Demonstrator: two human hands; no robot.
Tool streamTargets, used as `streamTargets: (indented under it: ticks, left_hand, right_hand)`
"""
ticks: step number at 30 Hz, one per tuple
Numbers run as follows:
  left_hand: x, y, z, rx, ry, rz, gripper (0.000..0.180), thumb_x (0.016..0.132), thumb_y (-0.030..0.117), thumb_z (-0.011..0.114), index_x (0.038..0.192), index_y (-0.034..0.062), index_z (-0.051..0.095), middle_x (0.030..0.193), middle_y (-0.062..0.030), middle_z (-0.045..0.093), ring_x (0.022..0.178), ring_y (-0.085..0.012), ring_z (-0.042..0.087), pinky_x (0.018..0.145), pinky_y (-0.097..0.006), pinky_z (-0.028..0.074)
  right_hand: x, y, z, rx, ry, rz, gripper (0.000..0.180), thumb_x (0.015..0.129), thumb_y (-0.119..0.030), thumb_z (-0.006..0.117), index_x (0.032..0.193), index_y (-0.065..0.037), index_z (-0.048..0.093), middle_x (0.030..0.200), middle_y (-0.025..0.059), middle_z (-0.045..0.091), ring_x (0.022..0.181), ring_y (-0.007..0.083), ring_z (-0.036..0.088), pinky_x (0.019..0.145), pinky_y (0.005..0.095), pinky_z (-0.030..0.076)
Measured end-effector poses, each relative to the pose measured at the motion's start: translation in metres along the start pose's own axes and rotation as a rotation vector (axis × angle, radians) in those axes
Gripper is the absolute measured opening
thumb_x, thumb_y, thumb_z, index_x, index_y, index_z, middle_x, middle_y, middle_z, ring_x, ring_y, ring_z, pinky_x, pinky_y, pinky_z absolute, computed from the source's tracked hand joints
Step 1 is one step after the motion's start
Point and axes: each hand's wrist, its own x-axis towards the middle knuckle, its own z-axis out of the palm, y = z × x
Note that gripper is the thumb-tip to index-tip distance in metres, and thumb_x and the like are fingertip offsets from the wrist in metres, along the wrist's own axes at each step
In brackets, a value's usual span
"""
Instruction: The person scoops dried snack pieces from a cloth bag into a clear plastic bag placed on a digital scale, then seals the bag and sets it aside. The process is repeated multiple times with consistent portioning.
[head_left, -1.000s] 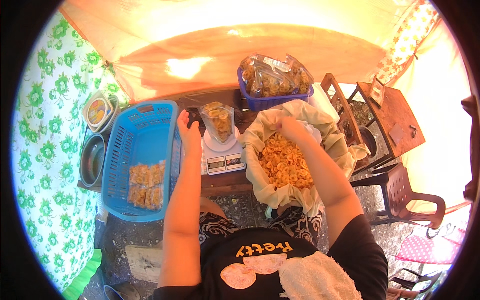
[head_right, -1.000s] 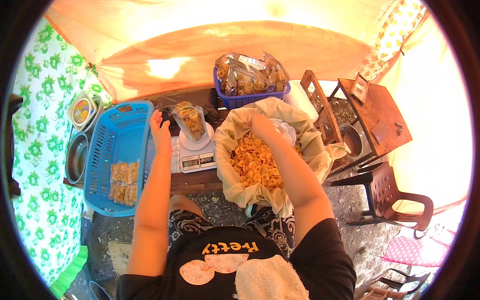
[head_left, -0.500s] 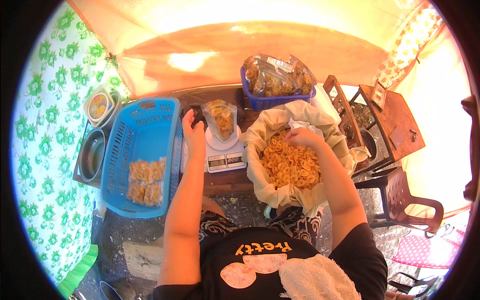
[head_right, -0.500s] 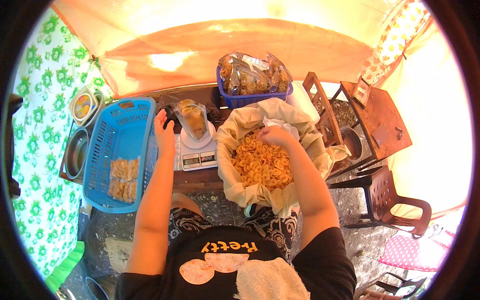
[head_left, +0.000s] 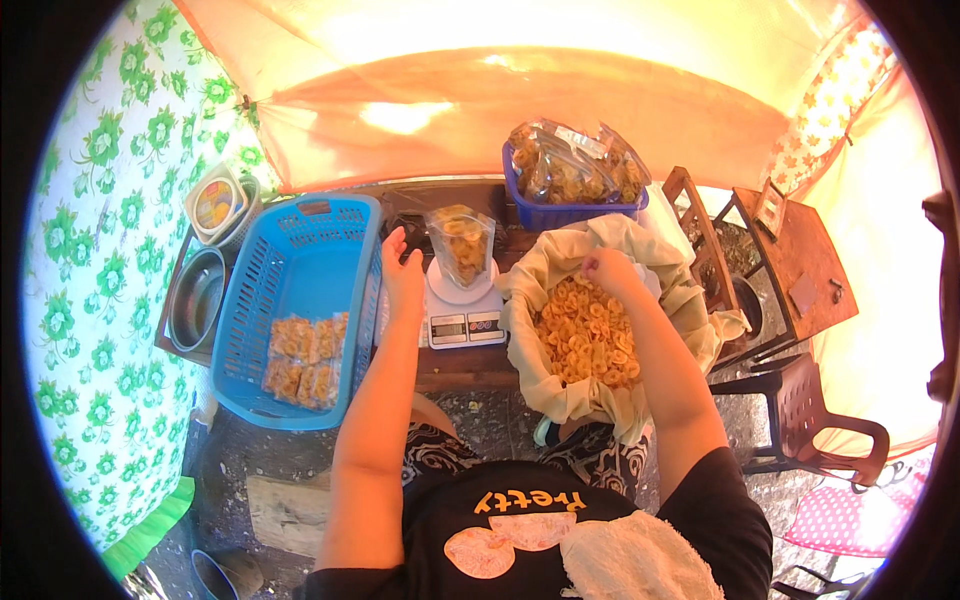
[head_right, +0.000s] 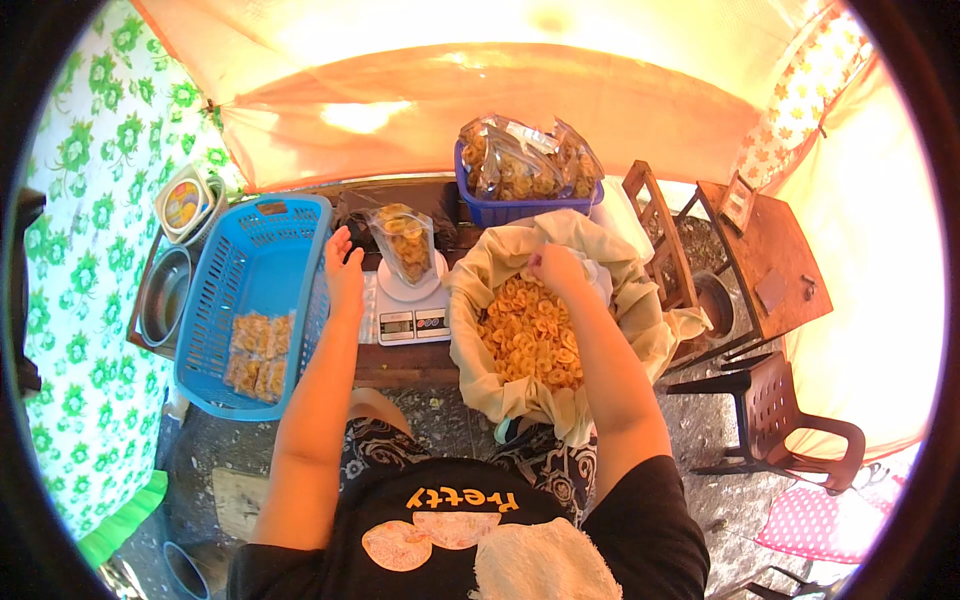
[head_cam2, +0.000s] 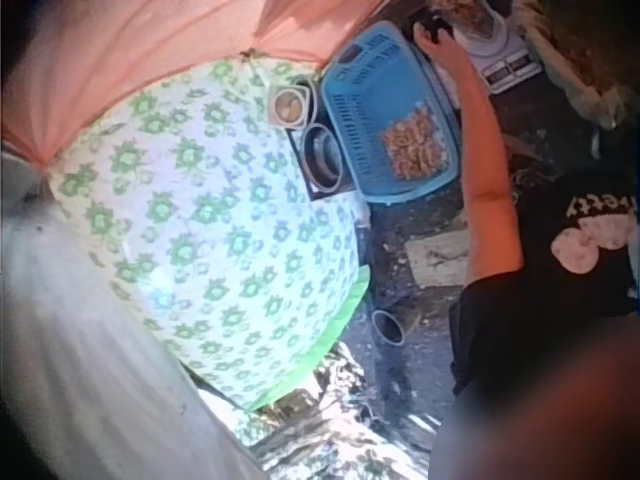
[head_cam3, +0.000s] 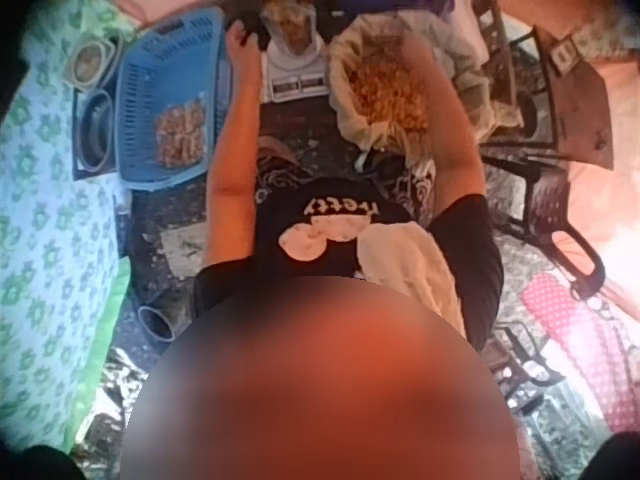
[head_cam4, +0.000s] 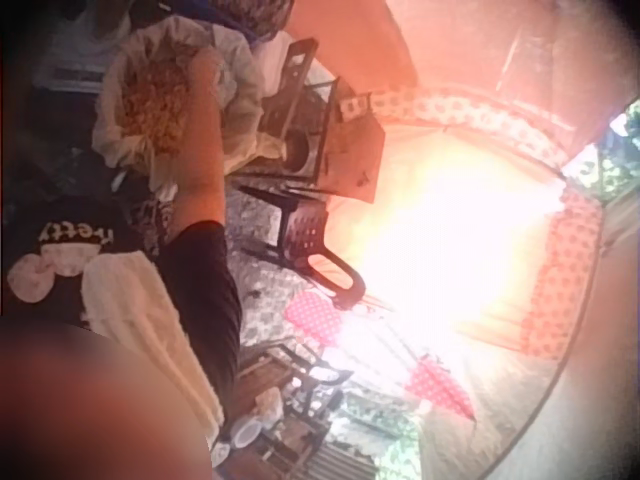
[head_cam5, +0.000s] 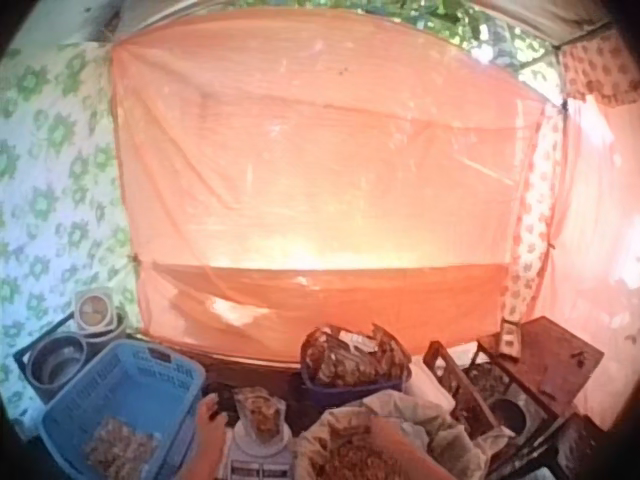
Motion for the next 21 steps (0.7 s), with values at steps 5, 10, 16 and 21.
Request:
streamTargets:
  ticks: [5, 10, 16, 21]
  left_hand:
    - [0.008, -0.005, 0.012, -0.027, -0.061, 0.003, 0.047, 0.082, -0.004, 0.052, 0.128, 0.0030, 0.049, 0.130, -0.0124, 0.050, 0.119, -0.0253, 0.046, 0.102, -0.037, 0.036]
    - [0.008, 0.011, 0.016, 0.005, -0.006, 0.072, 0.043, 0.085, 0.001, 0.056, 0.127, 0.0069, 0.050, 0.130, -0.0102, 0.046, 0.119, -0.0247, 0.045, 0.098, -0.036, 0.039]
    - [0.008, 0.020, 0.009, 0.116, -0.013, 0.150, 0.040, 0.086, 0.002, 0.056, 0.125, 0.0087, 0.051, 0.127, -0.0090, 0.047, 0.115, -0.0234, 0.046, 0.093, -0.036, 0.041]
    - [0.012, 0.005, 0.008, 0.097, -0.034, 0.123, 0.041, 0.085, 0.001, 0.057, 0.126, 0.0081, 0.051, 0.126, -0.0090, 0.048, 0.112, -0.0220, 0.046, 0.092, -0.034, 0.042]
  right_hand:
    - [0.016, -0.104, -0.037, 0.353, 0.178, -0.339, 0.013, 0.080, -0.011, 0.071, 0.088, -0.002, 0.066, 0.076, 0.0036, 0.065, 0.071, 0.0102, 0.059, 0.065, 0.0265, 0.048]
    - [0.028, -0.186, -0.026, 0.462, 0.155, -0.494, 0.011, 0.083, -0.009, 0.068, 0.090, -0.001, 0.066, 0.080, 0.0043, 0.067, 0.076, 0.0101, 0.061, 0.070, 0.0260, 0.049]
    - [0.032, -0.207, -0.008, 0.489, 0.172, -0.481, 0.013, 0.082, -0.008, 0.067, 0.093, 0.000, 0.066, 0.084, 0.0062, 0.069, 0.079, 0.0158, 0.064, 0.073, 0.0287, 0.050]
    - [0.030, -0.174, -0.013, 0.331, 0.328, -0.531, 0.015, 0.083, -0.008, 0.065, 0.096, -0.001, 0.067, 0.086, 0.0092, 0.069, 0.078, 0.0165, 0.064, 0.072, 0.0286, 0.050]
